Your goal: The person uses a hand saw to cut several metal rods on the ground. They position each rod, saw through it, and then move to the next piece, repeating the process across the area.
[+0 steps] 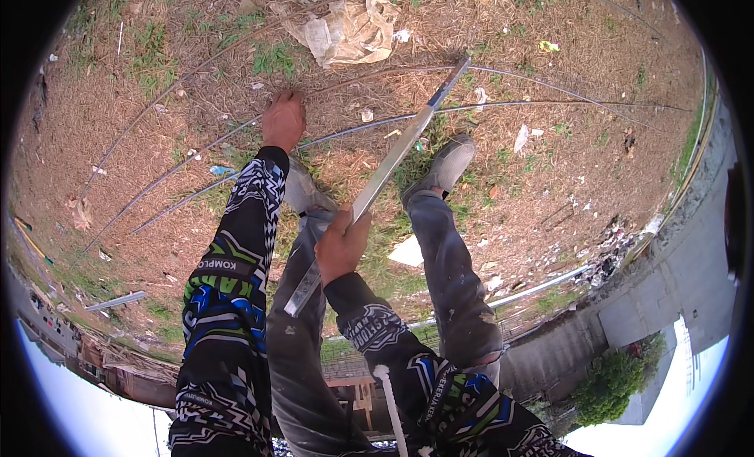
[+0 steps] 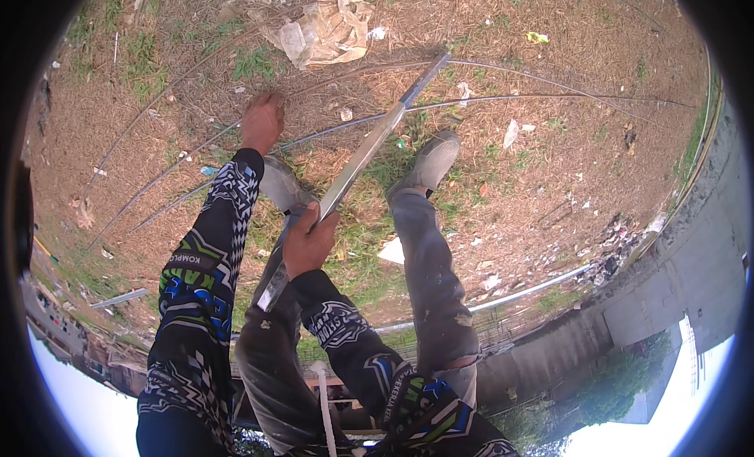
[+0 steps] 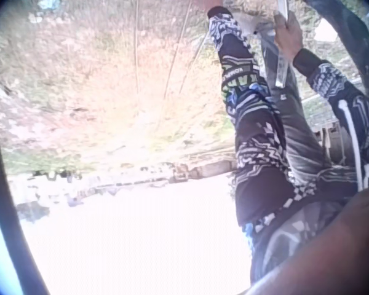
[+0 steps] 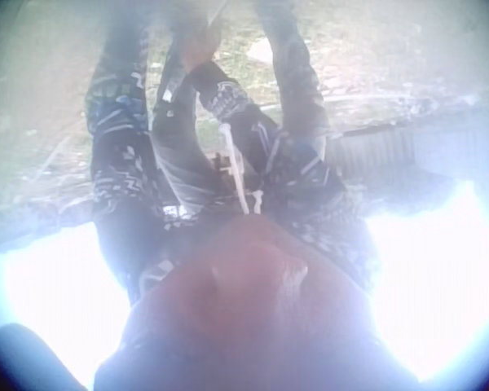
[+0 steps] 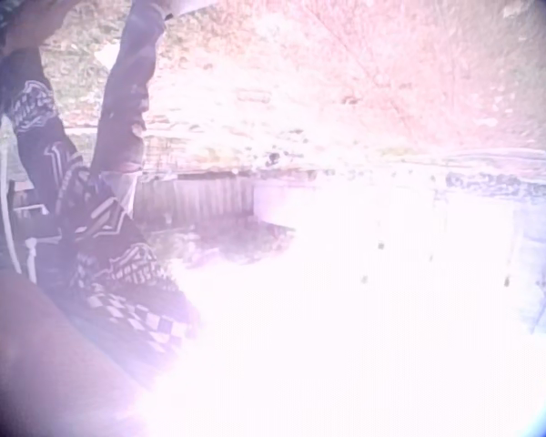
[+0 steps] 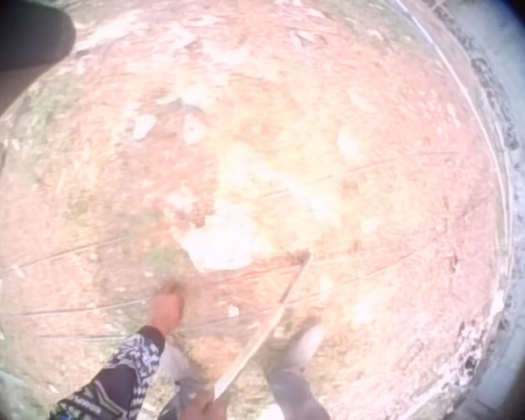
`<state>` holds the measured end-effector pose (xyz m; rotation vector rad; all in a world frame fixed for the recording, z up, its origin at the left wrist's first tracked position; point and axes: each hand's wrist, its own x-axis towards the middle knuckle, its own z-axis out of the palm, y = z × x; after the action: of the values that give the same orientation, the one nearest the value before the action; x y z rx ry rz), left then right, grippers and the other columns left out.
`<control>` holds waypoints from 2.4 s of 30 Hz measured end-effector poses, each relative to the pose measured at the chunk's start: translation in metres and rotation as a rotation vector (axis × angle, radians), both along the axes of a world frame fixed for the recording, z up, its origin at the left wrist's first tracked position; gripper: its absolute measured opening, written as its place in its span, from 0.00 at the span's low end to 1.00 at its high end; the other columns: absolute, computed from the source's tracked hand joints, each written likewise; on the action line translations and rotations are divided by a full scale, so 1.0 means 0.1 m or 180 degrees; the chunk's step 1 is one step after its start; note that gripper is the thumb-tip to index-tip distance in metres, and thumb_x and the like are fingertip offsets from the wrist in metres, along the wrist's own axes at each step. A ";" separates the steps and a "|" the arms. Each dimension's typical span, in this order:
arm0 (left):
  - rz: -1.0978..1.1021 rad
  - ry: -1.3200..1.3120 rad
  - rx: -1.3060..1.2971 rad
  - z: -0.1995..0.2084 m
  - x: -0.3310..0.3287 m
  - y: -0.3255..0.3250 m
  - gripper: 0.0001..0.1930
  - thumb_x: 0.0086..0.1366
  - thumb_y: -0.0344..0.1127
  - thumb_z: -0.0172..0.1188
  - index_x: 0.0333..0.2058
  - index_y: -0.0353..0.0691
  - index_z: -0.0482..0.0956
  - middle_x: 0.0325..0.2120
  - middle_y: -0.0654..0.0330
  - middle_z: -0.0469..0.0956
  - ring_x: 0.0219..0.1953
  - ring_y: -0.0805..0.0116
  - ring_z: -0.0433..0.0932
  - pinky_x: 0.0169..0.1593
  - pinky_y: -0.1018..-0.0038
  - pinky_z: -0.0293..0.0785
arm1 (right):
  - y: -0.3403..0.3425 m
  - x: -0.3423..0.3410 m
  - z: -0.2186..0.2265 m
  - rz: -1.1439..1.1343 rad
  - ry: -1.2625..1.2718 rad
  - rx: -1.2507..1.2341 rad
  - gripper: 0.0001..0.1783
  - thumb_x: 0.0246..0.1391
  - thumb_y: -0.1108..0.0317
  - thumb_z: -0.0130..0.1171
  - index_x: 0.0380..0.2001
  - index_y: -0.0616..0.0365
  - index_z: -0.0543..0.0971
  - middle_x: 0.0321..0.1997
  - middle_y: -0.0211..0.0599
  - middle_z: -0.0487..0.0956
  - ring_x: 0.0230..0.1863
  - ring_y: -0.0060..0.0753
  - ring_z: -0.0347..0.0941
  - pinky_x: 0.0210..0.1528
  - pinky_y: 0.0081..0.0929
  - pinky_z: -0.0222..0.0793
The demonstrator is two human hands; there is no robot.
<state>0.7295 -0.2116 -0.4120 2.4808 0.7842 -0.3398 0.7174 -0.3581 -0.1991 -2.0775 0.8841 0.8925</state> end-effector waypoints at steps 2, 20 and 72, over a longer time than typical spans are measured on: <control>-0.0079 -0.0119 0.0155 -0.05 -0.10 0.02 0.12 0.59 0.32 0.55 0.41 0.39 0.78 0.45 0.53 0.76 0.49 0.53 0.74 0.53 0.56 0.69 | -0.09 0.21 0.25 -0.0207 0.0283 0.0357 0.16 0.65 0.57 0.48 0.37 0.62 0.65 0.21 0.40 0.70 0.18 0.35 0.70 0.19 0.34 0.66; -0.0540 0.1061 -0.0202 0.08 -0.35 0.07 0.09 0.63 0.35 0.55 0.41 0.41 0.76 0.34 0.52 0.79 0.38 0.50 0.78 0.42 0.59 0.75 | -1.15 1.33 1.92 -0.0198 0.1416 0.0933 0.14 0.66 0.61 0.45 0.42 0.63 0.70 0.18 0.31 0.68 0.11 0.24 0.64 0.13 0.21 0.58; 0.0606 0.1368 -0.0397 0.65 -0.18 -0.54 0.20 0.56 0.47 0.64 0.42 0.39 0.80 0.35 0.44 0.81 0.40 0.44 0.80 0.44 0.55 0.75 | -3.55 3.01 0.99 -0.1394 0.0951 0.0944 0.19 0.64 0.47 0.48 0.33 0.52 0.71 0.19 0.23 0.64 0.16 0.20 0.59 0.17 0.24 0.55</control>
<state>0.7116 -0.2657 -0.3468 2.2197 1.1221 -0.8409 1.0181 -0.7128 -0.0998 -1.4426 1.2218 1.0297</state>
